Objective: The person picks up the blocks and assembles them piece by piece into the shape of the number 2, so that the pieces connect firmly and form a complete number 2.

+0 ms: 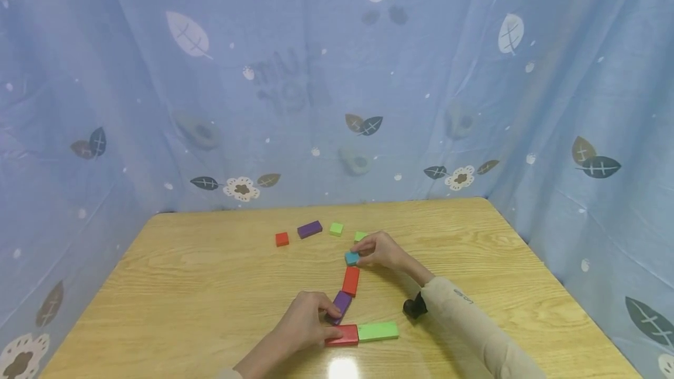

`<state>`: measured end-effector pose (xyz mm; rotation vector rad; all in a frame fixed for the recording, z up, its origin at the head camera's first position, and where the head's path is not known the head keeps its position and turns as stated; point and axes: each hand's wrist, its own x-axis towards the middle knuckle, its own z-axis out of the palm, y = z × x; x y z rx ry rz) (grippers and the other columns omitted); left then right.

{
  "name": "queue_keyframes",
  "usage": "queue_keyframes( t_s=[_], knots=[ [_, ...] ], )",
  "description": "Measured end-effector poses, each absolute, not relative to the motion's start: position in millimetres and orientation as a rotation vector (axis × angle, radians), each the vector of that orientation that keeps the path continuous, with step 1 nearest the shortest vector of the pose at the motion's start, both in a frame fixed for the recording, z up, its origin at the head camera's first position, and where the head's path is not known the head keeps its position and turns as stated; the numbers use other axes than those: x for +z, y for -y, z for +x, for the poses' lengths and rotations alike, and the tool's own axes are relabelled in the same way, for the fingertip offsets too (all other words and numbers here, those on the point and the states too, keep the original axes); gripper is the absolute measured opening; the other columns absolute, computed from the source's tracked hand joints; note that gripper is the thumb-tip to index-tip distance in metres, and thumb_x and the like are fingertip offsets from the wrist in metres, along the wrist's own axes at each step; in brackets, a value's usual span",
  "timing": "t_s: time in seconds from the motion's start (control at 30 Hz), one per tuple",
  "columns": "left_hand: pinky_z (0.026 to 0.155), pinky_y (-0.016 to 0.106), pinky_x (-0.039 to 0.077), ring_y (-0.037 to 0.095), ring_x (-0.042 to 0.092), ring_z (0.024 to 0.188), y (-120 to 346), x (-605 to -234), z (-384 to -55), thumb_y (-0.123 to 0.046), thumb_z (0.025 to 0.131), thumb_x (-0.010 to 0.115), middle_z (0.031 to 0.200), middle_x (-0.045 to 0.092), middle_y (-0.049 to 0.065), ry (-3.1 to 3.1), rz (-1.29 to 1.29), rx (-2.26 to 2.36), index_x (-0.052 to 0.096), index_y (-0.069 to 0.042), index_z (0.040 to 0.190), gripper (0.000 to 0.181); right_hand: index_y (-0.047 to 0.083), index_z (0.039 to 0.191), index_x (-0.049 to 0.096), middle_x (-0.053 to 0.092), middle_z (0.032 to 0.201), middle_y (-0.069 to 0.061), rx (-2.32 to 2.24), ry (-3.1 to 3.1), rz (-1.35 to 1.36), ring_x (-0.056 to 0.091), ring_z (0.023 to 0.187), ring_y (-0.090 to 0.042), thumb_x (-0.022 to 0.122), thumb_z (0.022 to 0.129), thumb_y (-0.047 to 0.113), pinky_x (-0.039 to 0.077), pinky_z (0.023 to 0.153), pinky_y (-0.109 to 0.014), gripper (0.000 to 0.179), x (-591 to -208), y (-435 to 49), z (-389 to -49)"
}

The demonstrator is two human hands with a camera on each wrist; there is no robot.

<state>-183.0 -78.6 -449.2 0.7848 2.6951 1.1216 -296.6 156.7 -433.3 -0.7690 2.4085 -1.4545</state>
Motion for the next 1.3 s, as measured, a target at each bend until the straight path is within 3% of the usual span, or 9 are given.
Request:
queue_keyframes(
  t_s=[0.3, 0.57, 0.87, 1.1, 1.3],
  knots=[
    [0.081, 0.030, 0.051, 0.004, 0.061, 0.084, 79, -449, -182, -0.028, 0.067, 0.088, 0.082, 0.067, -0.016, -2.704, 0.780, 1.109, 0.077, -0.017, 0.086, 0.024, -0.011, 0.104, 0.069, 0.068, 0.104, -0.024, -1.399, -2.456, -0.826, 0.065, 0.100, -0.038, 0.074, 0.078, -0.007, 0.055, 0.079, -0.032, 0.027, -450, -158, -308],
    [0.079, 0.026, 0.051, 0.002, 0.061, 0.083, 77, -451, -184, -0.028, 0.067, 0.088, 0.082, 0.068, -0.015, -2.715, 0.818, 1.121, 0.078, -0.016, 0.086, 0.024, -0.001, 0.105, 0.072, 0.071, 0.105, -0.013, -1.368, -2.474, -0.815, 0.067, 0.100, -0.026, 0.078, 0.077, 0.001, 0.053, 0.082, -0.026, 0.029, -463, -165, -316],
    [0.078, 0.025, 0.050, 0.002, 0.060, 0.082, 78, -452, -184, -0.028, 0.067, 0.088, 0.081, 0.068, -0.015, -2.730, 0.823, 1.122, 0.078, -0.014, 0.085, 0.024, -0.003, 0.106, 0.070, 0.069, 0.108, -0.017, -1.404, -2.401, -0.840, 0.066, 0.100, -0.027, 0.078, 0.075, -0.004, 0.053, 0.080, -0.026, 0.032, -462, -166, -315],
    [0.077, 0.024, 0.050, 0.002, 0.061, 0.082, 79, -453, -183, -0.027, 0.068, 0.088, 0.082, 0.068, -0.015, -2.740, 0.832, 1.119, 0.078, -0.014, 0.085, 0.024, -0.008, 0.109, 0.067, 0.065, 0.112, -0.024, -1.406, -2.384, -0.878, 0.063, 0.104, -0.036, 0.075, 0.077, -0.007, 0.053, 0.083, -0.030, 0.033, -464, -165, -316],
    [0.078, 0.025, 0.051, 0.002, 0.061, 0.083, 78, -452, -183, -0.027, 0.067, 0.088, 0.082, 0.067, -0.015, -2.745, 0.834, 1.117, 0.078, -0.015, 0.085, 0.024, -0.004, 0.114, 0.066, 0.065, 0.118, -0.019, -1.402, -2.370, -0.858, 0.062, 0.108, -0.031, 0.074, 0.081, 0.001, 0.052, 0.086, -0.031, 0.035, -456, -171, -315]
  ],
)
